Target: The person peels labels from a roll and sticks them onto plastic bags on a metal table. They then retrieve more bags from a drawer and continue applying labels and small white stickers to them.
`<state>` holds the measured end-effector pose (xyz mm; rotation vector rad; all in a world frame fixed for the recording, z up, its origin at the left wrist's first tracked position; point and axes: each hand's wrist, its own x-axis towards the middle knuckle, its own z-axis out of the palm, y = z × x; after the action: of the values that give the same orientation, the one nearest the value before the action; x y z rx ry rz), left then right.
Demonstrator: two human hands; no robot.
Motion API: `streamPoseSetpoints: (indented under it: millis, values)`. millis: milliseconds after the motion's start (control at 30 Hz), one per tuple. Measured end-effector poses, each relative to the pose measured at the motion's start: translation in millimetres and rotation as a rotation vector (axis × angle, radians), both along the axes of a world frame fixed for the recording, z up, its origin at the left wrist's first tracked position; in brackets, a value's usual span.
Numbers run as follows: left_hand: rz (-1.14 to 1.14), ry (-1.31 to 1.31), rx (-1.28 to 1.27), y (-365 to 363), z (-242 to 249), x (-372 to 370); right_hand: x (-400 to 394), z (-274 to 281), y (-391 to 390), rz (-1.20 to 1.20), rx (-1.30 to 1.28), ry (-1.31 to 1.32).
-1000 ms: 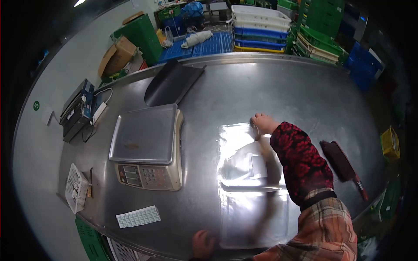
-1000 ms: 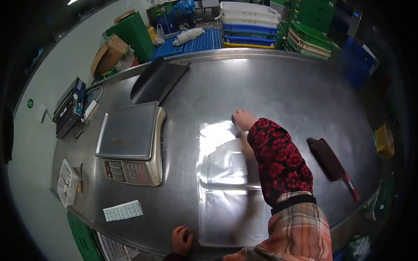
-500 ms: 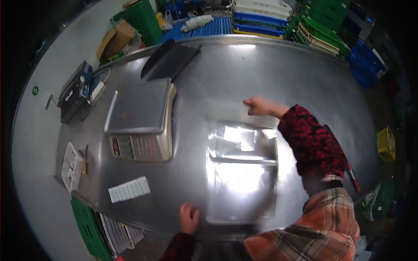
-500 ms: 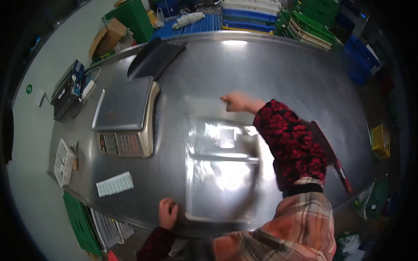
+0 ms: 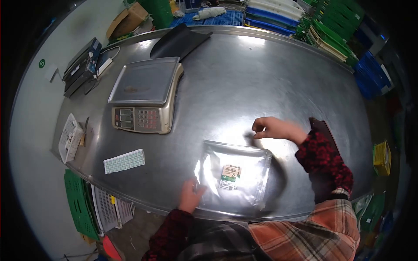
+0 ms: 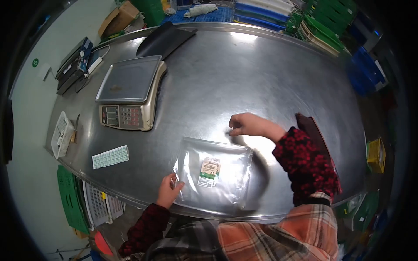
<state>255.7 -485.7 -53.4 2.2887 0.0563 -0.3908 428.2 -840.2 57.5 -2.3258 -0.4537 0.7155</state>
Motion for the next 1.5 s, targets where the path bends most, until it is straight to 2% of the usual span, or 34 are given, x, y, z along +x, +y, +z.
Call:
streamPoseSetpoints:
  millis: [33, 133, 233, 333, 367, 467, 500, 600, 633, 733, 767, 800, 867, 900, 967, 1000, 1067, 1167, 1200, 1233, 1267, 1300, 1333, 1367, 1433, 1500]
  values:
    - [-0.118, -0.206, 0.118, -3.4, -3.5, -3.8, 5.1, -23.4, 2.5, 0.022, 0.017, -0.039]
    - [-0.138, -0.285, 0.152, -15.6, 1.9, -11.0, 9.0, -60.8, 36.9, 0.033, -0.068, 0.143]
    - [-0.073, -0.180, 0.070, -7.9, -6.6, -12.0, -1.5, -57.2, 66.4, 0.129, -0.010, 0.523]
    - [0.079, -0.101, -0.177, -0.4, -15.0, -11.3, -17.5, -92.2, 74.4, 0.267, 0.218, 0.638]
    - [0.145, -0.080, -0.283, 0.4, -10.7, -6.7, -17.9, -82.1, 79.3, 0.313, 0.197, 0.622]
    - [0.095, -0.037, -0.472, 17.3, 30.7, 12.1, -22.7, -29.4, 93.6, 0.420, 0.192, 0.647]
    - [0.104, 0.167, -0.590, 25.8, 33.7, 12.6, -24.6, -11.3, 100.1, 0.438, 0.216, 0.667]
    - [0.034, 0.353, -0.614, 35.4, 109.9, 14.8, -14.3, 50.7, 121.6, 0.512, 0.262, 0.602]
    - [0.115, 0.232, -0.707, 40.5, 123.3, 7.8, -6.2, 54.7, 121.8, 0.552, 0.338, 0.542]
    - [0.154, 0.125, -0.722, 89.4, 145.3, -13.8, 2.7, 80.1, 118.3, 0.344, 0.617, 0.652]
    - [0.244, 0.154, -0.820, 105.1, 144.8, -24.1, 3.4, 46.8, 118.6, 0.237, 0.570, 0.483]
    - [0.373, 0.148, -0.908, 117.0, 143.1, -32.5, -8.0, 5.3, 121.9, 0.279, 1.021, 0.810]
    - [0.649, 0.133, -1.089, 136.7, 134.3, -51.2, -48.9, -25.8, 165.1, 0.136, 1.227, 0.938]
    - [0.671, 0.156, -1.083, 148.4, 124.4, -60.4, -69.4, -61.5, 186.9, 0.135, 1.323, 1.064]
    - [0.775, 0.223, -1.211, 204.1, 88.2, -93.7, -120.7, -32.5, 274.4, -0.369, 0.844, 0.847]
    - [0.795, 0.266, -1.273, 225.4, 77.0, -103.4, -127.0, -32.0, 308.1, -0.355, 0.788, 0.833]
    - [0.886, 0.279, -1.219, 267.4, 69.9, -117.5, -131.9, -30.4, 367.4, -0.297, 0.810, 0.866]
    - [0.877, 0.189, -1.147, 338.6, 61.6, -128.2, -121.1, -14.1, 444.6, -0.162, 0.551, 0.679]
    - [0.854, 0.139, -1.123, 365.8, 59.0, -133.9, -107.8, -31.7, 463.7, -0.031, 0.438, 0.591]
    - [0.889, 0.182, -1.102, 395.1, 53.3, -144.4, -90.9, -55.4, 478.6, 0.016, 0.457, 0.495]
    - [0.830, 0.156, -0.936, 430.0, 41.2, -158.4, -72.4, -73.8, 492.1, 0.069, 0.478, 0.396]
    - [0.770, 0.132, -0.768, 463.1, 31.5, -171.1, -56.5, -80.3, 507.0, -0.001, 0.389, 0.192]
    - [0.605, 0.057, -0.346, 489.5, 39.4, -177.6, -40.4, -83.7, 522.5, -0.067, 0.298, -0.010]
    - [0.427, -0.016, 0.069, 512.1, 49.9, -184.9, -26.1, -85.5, 540.2, -0.032, 0.265, -0.066]
    - [0.554, 0.033, -0.064, 553.1, 50.4, -203.0, -7.4, -86.2, 580.3, 0.029, 0.249, -0.112]
    - [0.626, 0.073, -0.165, 580.8, 48.3, -216.5, 8.1, -99.6, 616.0, 0.151, 0.201, -0.307]
